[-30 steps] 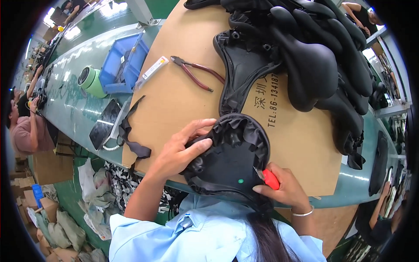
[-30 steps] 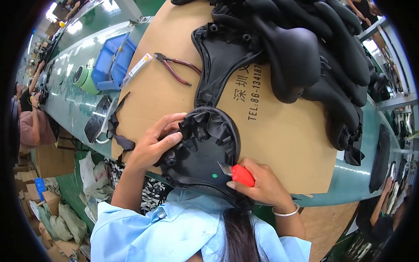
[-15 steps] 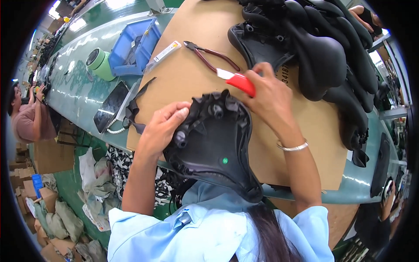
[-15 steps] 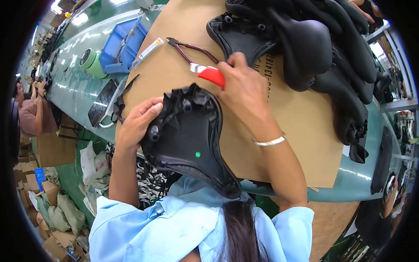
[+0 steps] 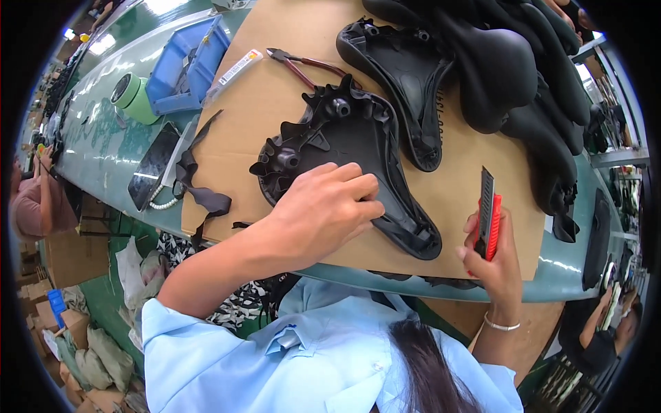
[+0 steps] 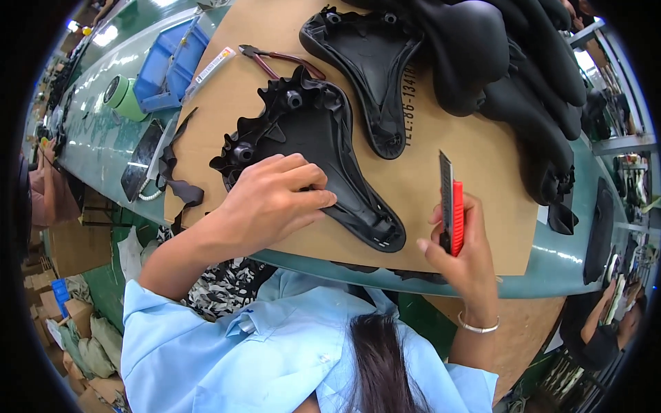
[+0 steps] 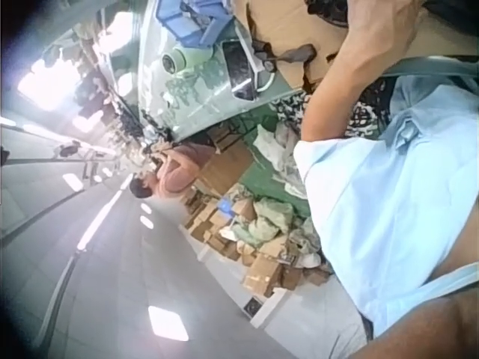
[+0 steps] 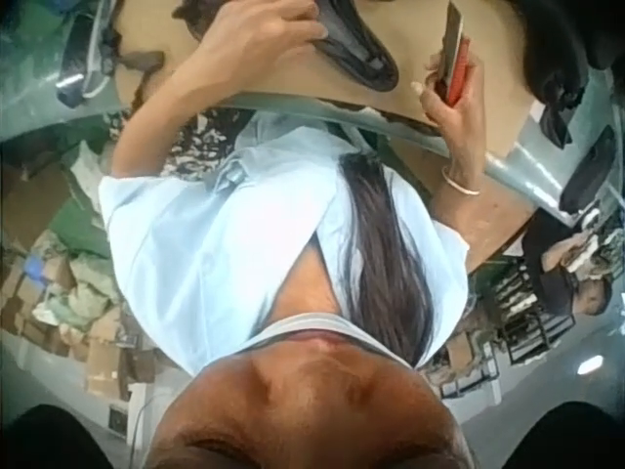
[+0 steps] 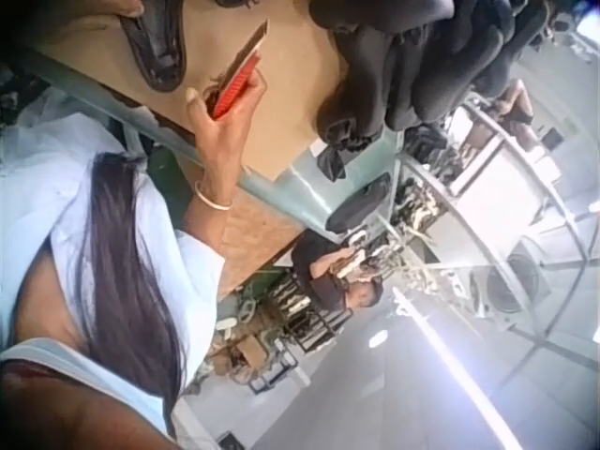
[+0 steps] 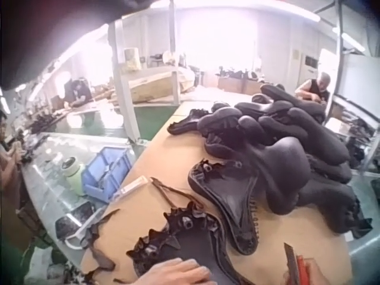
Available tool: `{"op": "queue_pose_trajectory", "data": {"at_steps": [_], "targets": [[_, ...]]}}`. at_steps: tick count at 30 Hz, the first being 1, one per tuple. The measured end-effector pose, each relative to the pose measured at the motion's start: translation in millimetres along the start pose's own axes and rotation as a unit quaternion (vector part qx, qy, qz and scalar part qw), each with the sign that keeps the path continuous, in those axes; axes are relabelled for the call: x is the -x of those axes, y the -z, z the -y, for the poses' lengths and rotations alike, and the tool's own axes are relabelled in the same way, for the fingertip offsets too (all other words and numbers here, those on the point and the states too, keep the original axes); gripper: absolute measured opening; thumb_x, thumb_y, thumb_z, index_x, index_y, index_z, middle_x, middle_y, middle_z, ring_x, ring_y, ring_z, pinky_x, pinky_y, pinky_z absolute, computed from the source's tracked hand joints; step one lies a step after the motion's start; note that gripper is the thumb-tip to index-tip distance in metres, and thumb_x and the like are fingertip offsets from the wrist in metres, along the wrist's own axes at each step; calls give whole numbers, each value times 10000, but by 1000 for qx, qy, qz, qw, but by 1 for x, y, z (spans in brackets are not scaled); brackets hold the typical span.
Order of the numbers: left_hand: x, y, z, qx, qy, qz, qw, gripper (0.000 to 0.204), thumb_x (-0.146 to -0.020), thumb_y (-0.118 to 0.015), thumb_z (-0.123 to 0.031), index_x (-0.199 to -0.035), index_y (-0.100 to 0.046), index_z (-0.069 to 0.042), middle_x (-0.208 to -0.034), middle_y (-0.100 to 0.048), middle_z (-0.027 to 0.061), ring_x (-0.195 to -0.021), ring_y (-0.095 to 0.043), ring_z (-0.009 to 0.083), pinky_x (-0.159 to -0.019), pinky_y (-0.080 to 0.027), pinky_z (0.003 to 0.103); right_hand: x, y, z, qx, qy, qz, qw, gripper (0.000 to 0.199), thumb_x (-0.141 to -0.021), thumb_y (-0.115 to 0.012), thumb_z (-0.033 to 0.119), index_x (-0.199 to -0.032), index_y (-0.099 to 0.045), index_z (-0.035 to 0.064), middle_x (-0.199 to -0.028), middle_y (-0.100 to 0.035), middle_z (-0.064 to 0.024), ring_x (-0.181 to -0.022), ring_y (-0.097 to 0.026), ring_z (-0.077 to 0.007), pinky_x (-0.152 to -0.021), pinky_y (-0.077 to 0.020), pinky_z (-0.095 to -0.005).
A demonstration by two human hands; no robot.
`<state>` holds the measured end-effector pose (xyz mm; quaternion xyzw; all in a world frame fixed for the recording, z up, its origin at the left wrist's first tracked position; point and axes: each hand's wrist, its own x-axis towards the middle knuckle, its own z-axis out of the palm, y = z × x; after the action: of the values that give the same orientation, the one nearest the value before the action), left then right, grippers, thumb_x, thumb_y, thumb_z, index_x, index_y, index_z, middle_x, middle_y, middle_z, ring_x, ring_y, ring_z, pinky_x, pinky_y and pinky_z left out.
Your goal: Trimming excess material from bicycle saddles using a utility knife.
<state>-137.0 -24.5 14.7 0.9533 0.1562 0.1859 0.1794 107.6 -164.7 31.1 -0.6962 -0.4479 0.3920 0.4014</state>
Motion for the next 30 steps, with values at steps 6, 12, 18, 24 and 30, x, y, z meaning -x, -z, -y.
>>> {"op": "queue_pose_trajectory", "data": {"at_steps": [6, 12, 18, 24, 30], "targets": [[-4, -10, 1, 41, 21, -22, 999, 65, -757, -666, -82, -807, -645, -46, -743, -541, 50, -696, -544, 209, -598, -459, 326, 36, -6, -6, 165, 164, 81, 969, 659, -760, -728, 23, -1359, -453, 26, -925, -596, -134, -757, -596, -206, -719, -502, -331], [-6, -14, 7, 63, 46, -29, 997, 79, -788, -641, -96, -789, -635, -18, -730, -544, 82, -687, -559, 256, -586, -456, 359, 29, -18, -7, 376, 286, 100, 876, 656, -791, -616, -19, -1410, -439, 111, -820, -564, -115, -668, -580, -236, -538, -484, -324], [-7, -12, 6, 80, 53, -31, 995, 86, -795, -634, -104, -784, -639, -19, -725, -546, 81, -683, -561, 258, -583, -452, 362, 22, -20, -5, 439, 304, 123, 836, 665, -778, -568, -6, -1413, -451, 151, -769, -473, -95, -596, -518, -214, -488, -450, -331], [-6, -13, 7, 88, 58, -32, 994, 80, -791, -629, -103, -784, -646, -25, -722, -543, 80, -685, -551, 257, -587, -444, 365, 10, -22, 14, 507, 318, 156, 786, 657, -785, -560, 10, -1413, -454, 169, -778, -472, -99, -592, -517, -208, -482, -454, -310], [-8, -14, 6, 87, 62, -28, 994, 73, -790, -631, -105, -781, -648, -34, -712, -532, 77, -685, -546, 257, -584, -438, 368, 12, -21, 26, 526, 292, 177, 779, 684, -765, -564, 23, -1419, -447, 185, -762, -456, -91, -576, -504, -204, -477, -451, -308]]}}
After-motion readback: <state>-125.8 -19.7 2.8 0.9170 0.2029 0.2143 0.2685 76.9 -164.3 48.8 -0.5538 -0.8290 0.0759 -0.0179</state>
